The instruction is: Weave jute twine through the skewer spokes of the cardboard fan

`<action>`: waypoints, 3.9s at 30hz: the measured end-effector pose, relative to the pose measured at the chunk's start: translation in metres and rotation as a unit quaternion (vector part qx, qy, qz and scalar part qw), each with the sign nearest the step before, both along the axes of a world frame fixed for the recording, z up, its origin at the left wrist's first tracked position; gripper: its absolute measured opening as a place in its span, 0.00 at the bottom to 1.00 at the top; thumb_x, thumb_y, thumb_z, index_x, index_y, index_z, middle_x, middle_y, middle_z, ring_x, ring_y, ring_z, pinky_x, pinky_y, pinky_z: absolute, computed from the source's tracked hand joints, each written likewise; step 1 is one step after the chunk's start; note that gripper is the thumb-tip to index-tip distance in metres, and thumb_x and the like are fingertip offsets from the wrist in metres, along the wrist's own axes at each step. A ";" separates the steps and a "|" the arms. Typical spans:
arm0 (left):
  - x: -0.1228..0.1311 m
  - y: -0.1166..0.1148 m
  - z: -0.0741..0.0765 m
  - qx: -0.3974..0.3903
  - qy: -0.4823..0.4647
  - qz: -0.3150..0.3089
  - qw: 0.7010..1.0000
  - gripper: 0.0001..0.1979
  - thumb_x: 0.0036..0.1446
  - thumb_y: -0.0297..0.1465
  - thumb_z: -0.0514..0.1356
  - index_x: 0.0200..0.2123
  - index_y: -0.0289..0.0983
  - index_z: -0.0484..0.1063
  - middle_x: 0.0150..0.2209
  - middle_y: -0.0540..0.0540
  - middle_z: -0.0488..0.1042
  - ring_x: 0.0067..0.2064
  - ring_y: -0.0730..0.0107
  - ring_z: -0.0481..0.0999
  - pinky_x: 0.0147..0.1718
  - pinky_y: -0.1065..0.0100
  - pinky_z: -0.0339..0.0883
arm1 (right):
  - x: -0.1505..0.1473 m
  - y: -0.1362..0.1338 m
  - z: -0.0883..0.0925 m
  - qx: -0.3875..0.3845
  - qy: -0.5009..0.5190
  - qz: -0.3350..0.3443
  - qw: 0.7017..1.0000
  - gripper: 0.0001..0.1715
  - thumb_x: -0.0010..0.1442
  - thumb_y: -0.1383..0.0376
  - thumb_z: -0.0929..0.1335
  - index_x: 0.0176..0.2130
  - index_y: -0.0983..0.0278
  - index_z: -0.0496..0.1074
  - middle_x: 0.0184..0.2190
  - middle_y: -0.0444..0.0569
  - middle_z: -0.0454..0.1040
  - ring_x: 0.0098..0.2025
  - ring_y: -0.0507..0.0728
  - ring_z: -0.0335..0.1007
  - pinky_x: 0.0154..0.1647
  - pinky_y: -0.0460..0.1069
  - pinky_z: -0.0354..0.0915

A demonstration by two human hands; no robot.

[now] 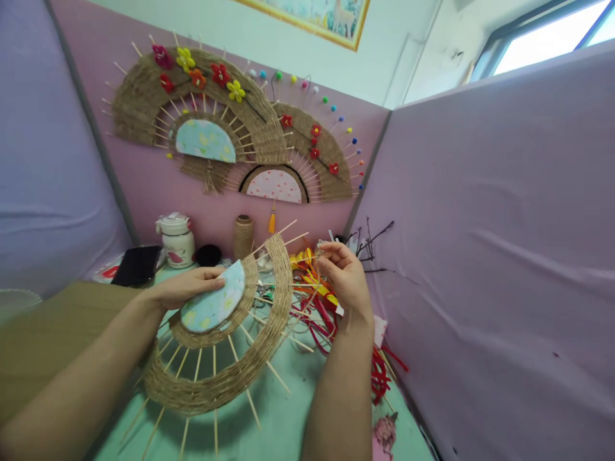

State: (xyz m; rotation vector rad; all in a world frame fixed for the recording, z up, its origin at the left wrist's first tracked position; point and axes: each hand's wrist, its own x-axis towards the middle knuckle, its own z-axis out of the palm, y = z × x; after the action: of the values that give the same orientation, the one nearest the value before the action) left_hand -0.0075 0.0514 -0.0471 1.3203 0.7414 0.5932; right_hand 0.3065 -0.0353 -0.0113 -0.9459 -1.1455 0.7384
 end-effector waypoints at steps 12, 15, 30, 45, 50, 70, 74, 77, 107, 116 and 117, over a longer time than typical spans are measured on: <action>0.001 0.000 0.000 -0.027 -0.029 0.014 0.999 0.12 0.47 0.32 0.71 0.37 0.34 0.81 0.33 0.40 0.82 0.27 0.65 0.78 0.26 0.71 0.71 | 0.004 0.004 -0.001 0.091 0.081 -0.029 0.992 0.21 0.44 0.53 0.77 0.28 0.59 0.65 0.23 0.39 0.60 0.22 0.48 0.51 0.22 0.45 0.52; 0.002 -0.001 -0.002 -0.018 -0.023 0.002 1.000 0.13 0.49 0.33 0.71 0.38 0.35 0.81 0.33 0.40 0.81 0.28 0.65 0.79 0.26 0.71 0.71 | -0.002 0.003 0.003 0.110 0.078 -0.030 0.990 0.22 0.45 0.52 0.77 0.27 0.59 0.64 0.22 0.38 0.58 0.22 0.49 0.50 0.22 0.45 0.51; 0.004 -0.002 0.003 -0.017 -0.056 0.059 0.997 0.24 0.41 0.43 0.74 0.37 0.34 0.78 0.33 0.44 0.81 0.28 0.69 0.76 0.27 0.71 0.69 | -0.011 0.020 -0.015 -0.017 0.060 0.054 0.997 0.10 0.42 0.63 0.76 0.28 0.62 0.76 0.23 0.41 0.71 0.23 0.49 0.61 0.25 0.45 0.58; 0.011 -0.003 0.000 0.000 0.006 0.038 0.999 0.28 0.38 0.49 0.73 0.36 0.34 0.79 0.34 0.44 0.80 0.31 0.68 0.75 0.30 0.71 0.67 | -0.022 0.028 -0.016 0.016 -0.011 -0.044 0.999 0.10 0.51 0.58 0.74 0.28 0.63 0.76 0.24 0.43 0.74 0.25 0.52 0.65 0.28 0.47 0.62; 0.009 -0.001 -0.002 0.025 0.033 -0.008 0.999 0.30 0.39 0.53 0.71 0.39 0.35 0.80 0.37 0.42 0.81 0.35 0.64 0.76 0.33 0.69 0.68 | -0.022 0.024 -0.011 0.043 -0.068 -0.106 0.991 0.07 0.51 0.61 0.72 0.29 0.63 0.76 0.25 0.43 0.74 0.27 0.52 0.66 0.29 0.47 0.63; 0.010 -0.003 -0.011 0.032 0.071 -0.110 0.991 0.24 0.48 0.50 0.68 0.39 0.37 0.78 0.37 0.44 0.80 0.34 0.66 0.76 0.33 0.69 0.68 | -0.004 0.008 0.000 0.149 -0.145 -0.247 0.946 0.06 0.54 0.62 0.71 0.34 0.61 0.76 0.30 0.45 0.76 0.33 0.55 0.71 0.38 0.51 0.67; 0.010 -0.003 -0.011 0.068 0.092 -0.123 0.986 0.22 0.49 0.49 0.67 0.37 0.36 0.79 0.35 0.45 0.78 0.32 0.67 0.74 0.31 0.70 0.66 | -0.003 0.008 0.001 0.144 -0.120 -0.249 0.950 0.06 0.52 0.63 0.71 0.34 0.61 0.75 0.29 0.45 0.76 0.33 0.55 0.70 0.37 0.51 0.66; 0.010 -0.003 -0.012 0.088 0.092 -0.127 0.984 0.21 0.50 0.49 0.66 0.36 0.37 0.79 0.35 0.46 0.77 0.33 0.67 0.74 0.31 0.70 0.66 | -0.004 0.014 -0.003 0.105 -0.095 -0.213 0.967 0.05 0.51 0.62 0.71 0.30 0.61 0.75 0.27 0.45 0.75 0.30 0.55 0.69 0.34 0.50 0.66; 0.014 -0.005 -0.010 0.140 0.148 -0.178 0.963 0.18 0.53 0.49 0.63 0.34 0.39 0.78 0.32 0.47 0.76 0.31 0.66 0.72 0.28 0.72 0.63 | 0.007 -0.002 -0.007 -0.006 -0.045 -0.032 0.998 0.14 0.50 0.58 0.75 0.37 0.60 0.75 0.24 0.40 0.68 0.21 0.48 0.54 0.20 0.45 0.49; 0.005 -0.004 -0.005 0.114 0.099 -0.117 0.982 0.18 0.53 0.46 0.65 0.39 0.39 0.79 0.40 0.45 0.78 0.36 0.64 0.75 0.33 0.70 0.66 | 0.005 0.011 -0.010 0.007 0.048 -0.023 0.999 0.27 0.47 0.41 0.74 0.31 0.62 0.78 0.23 0.44 0.68 0.24 0.50 0.58 0.23 0.46 0.55; 0.007 -0.005 -0.005 0.109 0.092 -0.112 0.983 0.19 0.52 0.46 0.65 0.40 0.39 0.79 0.40 0.44 0.78 0.37 0.64 0.75 0.34 0.69 0.67 | 0.003 0.011 -0.010 0.000 0.046 -0.012 0.999 0.29 0.48 0.40 0.73 0.31 0.62 0.78 0.23 0.44 0.68 0.24 0.51 0.58 0.23 0.46 0.56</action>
State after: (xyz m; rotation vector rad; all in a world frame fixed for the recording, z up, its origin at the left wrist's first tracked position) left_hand -0.0009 0.0463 -0.0519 1.6525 0.6790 0.3816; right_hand 0.3091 -0.0239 -0.0209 -0.9159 -1.0508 0.7553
